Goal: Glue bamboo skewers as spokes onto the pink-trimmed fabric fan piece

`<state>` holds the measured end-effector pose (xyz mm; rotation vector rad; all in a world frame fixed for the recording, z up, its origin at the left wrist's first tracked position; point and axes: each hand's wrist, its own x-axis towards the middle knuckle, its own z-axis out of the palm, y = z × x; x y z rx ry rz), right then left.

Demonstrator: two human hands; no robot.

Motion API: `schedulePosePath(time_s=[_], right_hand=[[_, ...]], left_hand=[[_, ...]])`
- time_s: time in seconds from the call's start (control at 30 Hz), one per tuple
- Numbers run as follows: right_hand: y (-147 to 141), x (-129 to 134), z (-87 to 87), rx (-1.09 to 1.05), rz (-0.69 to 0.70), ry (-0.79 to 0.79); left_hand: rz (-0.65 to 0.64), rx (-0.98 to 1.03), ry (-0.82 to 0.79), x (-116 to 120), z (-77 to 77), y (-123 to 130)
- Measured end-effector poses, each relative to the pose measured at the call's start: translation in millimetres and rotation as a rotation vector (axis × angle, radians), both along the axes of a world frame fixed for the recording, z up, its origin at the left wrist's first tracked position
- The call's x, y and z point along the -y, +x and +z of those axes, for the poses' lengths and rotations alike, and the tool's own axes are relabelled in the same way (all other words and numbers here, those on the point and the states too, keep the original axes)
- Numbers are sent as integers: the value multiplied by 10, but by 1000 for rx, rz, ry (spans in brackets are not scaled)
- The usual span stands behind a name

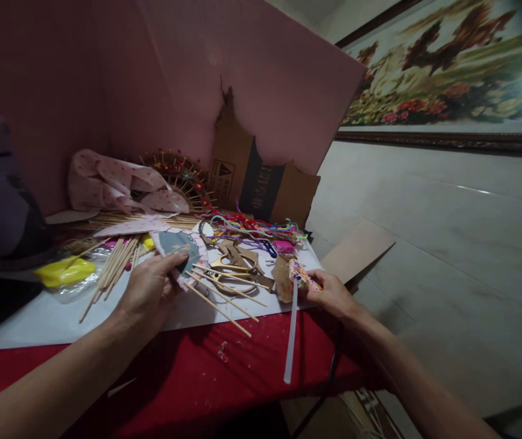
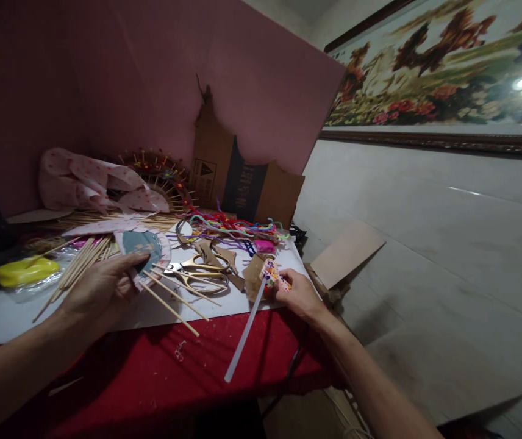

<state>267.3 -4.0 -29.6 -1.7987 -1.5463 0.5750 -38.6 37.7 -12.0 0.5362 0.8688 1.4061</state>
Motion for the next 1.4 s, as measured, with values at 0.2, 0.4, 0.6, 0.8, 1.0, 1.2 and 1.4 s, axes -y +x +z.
schedulePosePath(time_s=[0.2, 0.4, 0.6, 0.8, 1.0, 1.2, 1.4], right_hand=[[-54, 1, 78, -199, -6, -15], [-114, -31, 71, -420, 22, 34], [-252, 92, 134, -637, 219, -101], [-352, 102, 110, -738, 201, -126], [-328, 173, 182, -586, 164, -22], [-535, 101, 210, -490, 337, -113], [-912, -149, 255, -447, 534, -151]], left_hand=[[14, -84, 54, -2, -29, 23], [-31, -83, 65, -29, -92, 28], [-13, -62, 44, -13, -78, 37], [-13, -62, 32, 9, -39, 43], [-139, -66, 65, 64, -38, 52], [-398, -138, 98, 143, -31, 67], [-299, -92, 128, 61, -110, 57]])
